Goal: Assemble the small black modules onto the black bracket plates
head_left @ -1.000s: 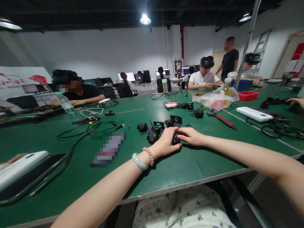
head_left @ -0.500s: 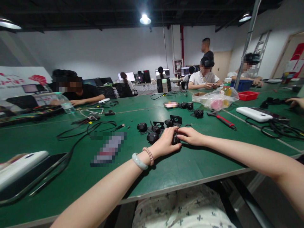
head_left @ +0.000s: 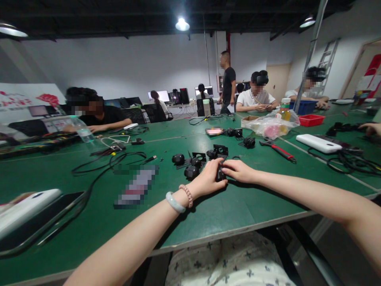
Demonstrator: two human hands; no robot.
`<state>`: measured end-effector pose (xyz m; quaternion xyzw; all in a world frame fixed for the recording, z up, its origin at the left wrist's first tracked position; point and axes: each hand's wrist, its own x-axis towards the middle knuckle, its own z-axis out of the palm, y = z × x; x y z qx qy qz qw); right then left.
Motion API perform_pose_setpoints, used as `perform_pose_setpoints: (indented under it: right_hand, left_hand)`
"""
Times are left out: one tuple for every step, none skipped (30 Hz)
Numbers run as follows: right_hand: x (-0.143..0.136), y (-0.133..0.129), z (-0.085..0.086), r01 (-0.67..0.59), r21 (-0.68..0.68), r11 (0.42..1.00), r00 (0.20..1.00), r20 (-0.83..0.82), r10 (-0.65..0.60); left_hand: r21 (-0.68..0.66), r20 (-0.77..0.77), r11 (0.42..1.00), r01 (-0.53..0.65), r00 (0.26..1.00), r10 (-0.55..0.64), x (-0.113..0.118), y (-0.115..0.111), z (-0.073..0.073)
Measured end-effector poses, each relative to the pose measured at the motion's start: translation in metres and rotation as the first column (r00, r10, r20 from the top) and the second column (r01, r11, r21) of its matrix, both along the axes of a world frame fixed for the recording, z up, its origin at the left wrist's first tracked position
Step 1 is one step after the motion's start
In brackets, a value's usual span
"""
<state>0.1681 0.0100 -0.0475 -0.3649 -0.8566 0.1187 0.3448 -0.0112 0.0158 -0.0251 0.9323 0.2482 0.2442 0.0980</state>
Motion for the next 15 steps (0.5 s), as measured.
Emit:
perform_pose_setpoints:
  right_hand:
    - [-0.0001, -0.0001, 0.0, 0.003, 0.0, 1.0, 1.0, -0.001, -0.003]
    - [-0.0002, -0.0001, 0.0001, 0.005, -0.001, 1.0, 1.0, -0.003, -0.005]
    - [-0.0003, -0.0001, 0.0, 0.007, -0.004, 1.0, 1.0, -0.003, -0.007]
    - [-0.0005, 0.0, 0.0, 0.01, -0.009, 1.0, 1.0, -0.003, -0.01]
    - [-0.0006, 0.0002, -0.0001, 0.012, -0.014, 1.0, 1.0, -0.002, -0.012]
    - [-0.0008, 0.0005, -0.0002, 0.015, -0.018, 1.0, 1.0, -0.002, -0.015]
    - [-0.001, 0.0008, -0.0004, 0.018, -0.022, 1.0, 1.0, -0.003, -0.018]
    - [-0.0013, 0.0011, -0.0006, 0.022, -0.024, 0.999, 1.0, -0.005, -0.022]
    - [-0.0015, 0.0015, -0.0009, 0.026, -0.025, 0.999, 1.0, -0.009, -0.026]
    - [-0.0018, 0.0019, -0.0012, 0.031, -0.027, 0.999, 0.999, -0.013, -0.032]
    - [-0.0021, 0.0023, -0.0016, 0.038, -0.031, 0.999, 0.999, -0.016, -0.038]
    - [-0.0025, 0.0027, -0.002, 0.045, -0.036, 0.998, 0.999, -0.019, -0.045]
    - [-0.0028, 0.0032, -0.0023, 0.051, -0.042, 0.998, 0.998, -0.021, -0.052]
    - [-0.0031, 0.0035, -0.0027, 0.058, -0.049, 0.997, 0.998, -0.023, -0.059]
    - [-0.0035, 0.0039, -0.003, 0.064, -0.056, 0.996, 0.998, -0.024, -0.065]
  left_hand:
    - [-0.002, -0.001, 1.0, -0.001, 1.0, 0.001, 0.0, 0.0, -0.0001]
    - [-0.003, -0.002, 1.0, -0.002, 1.0, 0.002, 0.0, 0.0001, -0.0002]
    - [-0.003, -0.004, 1.0, -0.002, 1.0, 0.002, -0.0001, 0.0001, -0.0003]
    - [-0.003, -0.005, 1.0, -0.002, 1.0, 0.002, -0.0001, 0.0002, -0.0003]
    - [-0.003, -0.006, 1.0, -0.002, 1.0, 0.002, -0.0001, 0.0002, -0.0002]
    - [-0.003, -0.006, 1.0, -0.002, 1.0, 0.002, 0.0, 0.0003, -0.0001]
    - [-0.003, -0.006, 1.0, -0.002, 1.0, 0.002, 0.0, 0.0003, 0.0001]
    - [-0.003, -0.006, 1.0, -0.003, 1.0, 0.002, 0.0001, 0.0003, 0.0002]
    - [-0.002, -0.007, 1.0, -0.003, 1.0, 0.003, 0.0002, 0.0004, 0.0003]
    - [-0.002, -0.008, 1.0, -0.003, 1.0, 0.003, 0.0002, 0.0004, 0.0004]
    - [-0.002, -0.008, 1.0, -0.003, 1.0, 0.003, 0.0003, 0.0004, 0.0004]
    - [-0.002, -0.007, 1.0, -0.003, 1.0, 0.003, 0.0004, 0.0004, 0.0004]
    - [-0.003, -0.004, 1.0, -0.002, 1.0, 0.002, 0.0004, 0.0005, 0.0004]
    - [-0.003, -0.002, 1.0, -0.002, 1.0, 0.002, 0.0004, 0.0005, 0.0004]
    - [-0.004, 0.0, 1.0, -0.001, 1.0, 0.001, 0.0005, 0.0004, 0.0004]
